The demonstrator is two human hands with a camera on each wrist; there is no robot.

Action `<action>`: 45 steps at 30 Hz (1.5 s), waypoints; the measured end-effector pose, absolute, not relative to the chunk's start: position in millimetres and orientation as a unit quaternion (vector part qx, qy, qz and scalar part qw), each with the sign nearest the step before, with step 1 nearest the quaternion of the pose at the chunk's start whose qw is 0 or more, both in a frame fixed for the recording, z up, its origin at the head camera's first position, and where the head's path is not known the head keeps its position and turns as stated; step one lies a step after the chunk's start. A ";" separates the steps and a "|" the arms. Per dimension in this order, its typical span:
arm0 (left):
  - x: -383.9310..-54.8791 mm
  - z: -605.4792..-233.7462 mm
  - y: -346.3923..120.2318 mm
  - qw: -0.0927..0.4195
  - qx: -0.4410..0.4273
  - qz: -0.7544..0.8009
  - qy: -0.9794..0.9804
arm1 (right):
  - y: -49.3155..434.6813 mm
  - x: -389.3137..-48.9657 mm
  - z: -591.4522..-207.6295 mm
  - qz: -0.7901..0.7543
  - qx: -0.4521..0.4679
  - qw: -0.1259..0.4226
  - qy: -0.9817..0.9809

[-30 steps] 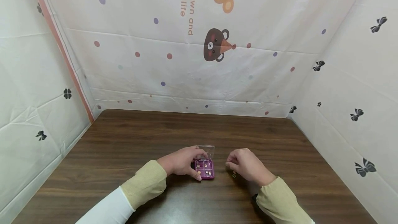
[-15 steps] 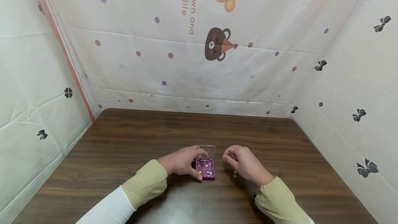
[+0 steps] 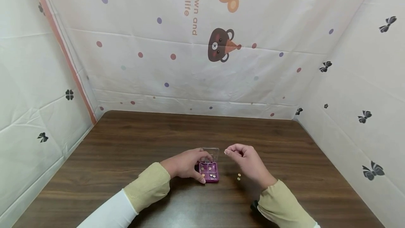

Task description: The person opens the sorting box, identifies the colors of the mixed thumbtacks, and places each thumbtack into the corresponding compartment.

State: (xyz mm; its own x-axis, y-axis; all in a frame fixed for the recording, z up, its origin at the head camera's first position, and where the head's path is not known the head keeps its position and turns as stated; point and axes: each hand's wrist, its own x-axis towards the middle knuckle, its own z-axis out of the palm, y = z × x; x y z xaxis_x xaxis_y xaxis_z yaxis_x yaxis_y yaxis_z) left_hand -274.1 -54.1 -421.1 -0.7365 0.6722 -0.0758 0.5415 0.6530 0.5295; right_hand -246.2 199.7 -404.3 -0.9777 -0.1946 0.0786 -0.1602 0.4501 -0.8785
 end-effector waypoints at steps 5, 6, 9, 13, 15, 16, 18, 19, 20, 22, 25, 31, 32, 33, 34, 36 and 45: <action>-274.6 -422.2 -53.6 0.134 0.337 0.245 0.899 | 195.2 -245.2 -405.0 -0.644 -0.071 0.090 0.756; -274.6 -422.4 -53.6 0.134 0.337 0.245 0.899 | 194.3 -244.5 -405.3 -0.664 -0.073 0.100 0.737; -274.8 -422.6 -53.8 0.136 0.335 0.247 0.899 | 192.9 -242.6 -407.5 -0.720 -0.095 0.130 0.675; -274.7 -422.0 -54.3 0.139 0.334 0.252 0.898 | 191.1 -240.7 -408.9 -0.768 -0.131 0.165 0.605; -274.9 -422.1 -54.7 0.138 0.334 0.253 0.897 | 189.7 -240.2 -408.5 -0.782 -0.150 0.180 0.578; -274.9 -422.1 -54.6 0.138 0.334 0.254 0.897 | 188.9 -240.0 -408.4 -0.787 -0.158 0.186 0.567; -274.9 -422.2 -54.7 0.138 0.335 0.256 0.896 | 187.0 -239.5 -407.7 -0.797 -0.177 0.197 0.543; -275.0 -422.4 -54.7 0.138 0.335 0.257 0.896 | 185.8 -239.2 -407.3 -0.801 -0.186 0.203 0.531; -275.0 -422.6 -54.8 0.139 0.334 0.259 0.896 | 184.4 -238.8 -407.0 -0.805 -0.196 0.210 0.519; -275.0 -423.0 -54.9 0.139 0.335 0.262 0.894 | 181.4 -237.6 -406.3 -0.811 -0.212 0.220 0.499; -275.4 -423.7 -55.2 0.133 0.341 0.263 0.893 | 176.7 -235.8 -405.4 -0.818 -0.227 0.230 0.476; -275.5 -424.3 -55.0 0.124 0.352 0.255 0.892 | 168.3 -234.4 -405.6 -0.841 -0.254 0.246 0.409; -275.6 -424.4 -54.9 0.123 0.353 0.255 0.892 | 167.0 -234.3 -405.9 -0.846 -0.260 0.250 0.393; -275.7 -424.5 -54.8 0.123 0.354 0.254 0.892 | 165.6 -234.0 -406.2 -0.850 -0.266 0.254 0.376; -275.8 -424.7 -54.7 0.121 0.356 0.253 0.891 | 164.2 -233.6 -406.6 -0.855 -0.270 0.257 0.360; -275.8 -424.6 -54.6 0.119 0.357 0.252 0.892 | 161.3 -232.5 -407.4 -0.863 -0.278 0.260 0.333; -276.4 -426.0 -54.0 0.115 0.358 0.246 0.893 | 148.9 -225.4 -413.0 -0.883 -0.292 0.239 0.279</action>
